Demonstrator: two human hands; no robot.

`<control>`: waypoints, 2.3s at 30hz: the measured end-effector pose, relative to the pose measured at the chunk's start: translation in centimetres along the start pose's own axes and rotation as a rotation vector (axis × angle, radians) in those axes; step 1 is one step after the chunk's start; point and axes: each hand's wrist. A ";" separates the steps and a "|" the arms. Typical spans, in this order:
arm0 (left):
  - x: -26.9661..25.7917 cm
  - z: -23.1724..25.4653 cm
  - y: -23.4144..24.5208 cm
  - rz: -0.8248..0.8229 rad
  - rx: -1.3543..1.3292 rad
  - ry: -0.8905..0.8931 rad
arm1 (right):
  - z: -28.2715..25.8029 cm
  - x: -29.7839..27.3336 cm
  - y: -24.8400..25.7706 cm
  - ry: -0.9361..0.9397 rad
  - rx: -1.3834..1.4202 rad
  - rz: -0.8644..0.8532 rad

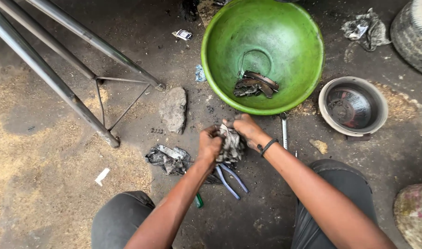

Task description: The recorder cleans and inspects various brake components, including springs, pins, and shoes, using a cloth and screwdriver.

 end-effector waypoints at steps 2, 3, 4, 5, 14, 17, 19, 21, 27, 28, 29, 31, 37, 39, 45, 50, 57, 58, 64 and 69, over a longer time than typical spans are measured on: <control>-0.3 2.0 0.6 0.032 0.094 -0.040 | -0.1 0.3 0.9 -0.005 0.009 -0.075; -0.3 3.1 1.1 0.068 0.193 -0.079 | -0.2 0.6 1.1 -0.012 0.021 -0.152; -0.4 3.7 1.5 0.069 0.195 -0.082 | 0.1 0.8 1.5 -0.009 0.022 -0.154; -0.4 4.3 1.8 0.090 0.258 -0.127 | 0.5 1.0 2.0 -0.040 -0.019 -0.245; -1.3 6.3 1.5 0.175 0.387 -0.097 | 1.9 0.6 3.5 0.039 0.108 -0.479; -1.2 6.2 1.0 0.171 0.387 -0.121 | 2.1 0.9 3.3 0.085 0.206 -0.397; -1.1 6.1 0.6 0.158 0.342 -0.136 | 1.0 -0.2 2.7 0.083 0.202 -0.325; -1.5 6.5 0.6 0.100 0.259 -0.153 | -0.9 -1.9 1.1 -0.016 0.145 -0.211; 0.4 5.0 1.4 0.020 0.029 -0.108 | -1.2 -2.2 0.9 0.270 0.089 -0.231; -0.5 6.3 1.2 0.023 0.030 -0.106 | -1.0 -2.1 1.0 0.267 0.090 -0.233; -1.4 7.6 1.1 -0.043 -0.072 -0.019 | -0.8 -2.0 1.1 0.284 0.150 -0.222; -2.4 9.3 0.7 -0.111 -0.172 0.066 | -0.5 -1.8 1.3 0.303 0.213 -0.210; -2.3 9.4 -0.1 -0.301 -0.333 0.055 | -1.5 -2.3 1.5 0.299 0.392 -0.116; -2.1 9.6 -0.3 -0.184 -0.268 0.287 | -0.8 -1.0 2.3 0.234 0.477 -0.088; -2.4 8.1 -0.4 0.030 0.035 0.220 | -4.4 -4.4 0.7 0.111 0.480 -0.139; -1.8 6.9 -0.8 -0.004 0.073 0.166 | -3.7 -3.6 1.9 0.190 0.312 -0.174; -2.5 5.7 -2.6 0.012 0.170 0.077 | -1.9 -2.7 2.0 0.440 -0.079 -0.008; -2.6 6.3 -2.6 0.013 0.169 0.074 | -2.4 -2.7 1.9 0.443 -0.080 -0.010; -1.3 6.1 -2.5 -0.123 0.233 -0.064 | -0.6 -1.3 3.9 0.397 0.019 0.113; -1.8 7.7 -1.9 -0.249 0.070 0.001 | -3.3 -2.9 3.9 0.206 0.412 -0.039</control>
Point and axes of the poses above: each hand's wrist, its own x-axis towards the middle knuckle, its own y-axis out of the back of the hand, z = x × y, and after that the axes turned 5 degrees about y, right-handed
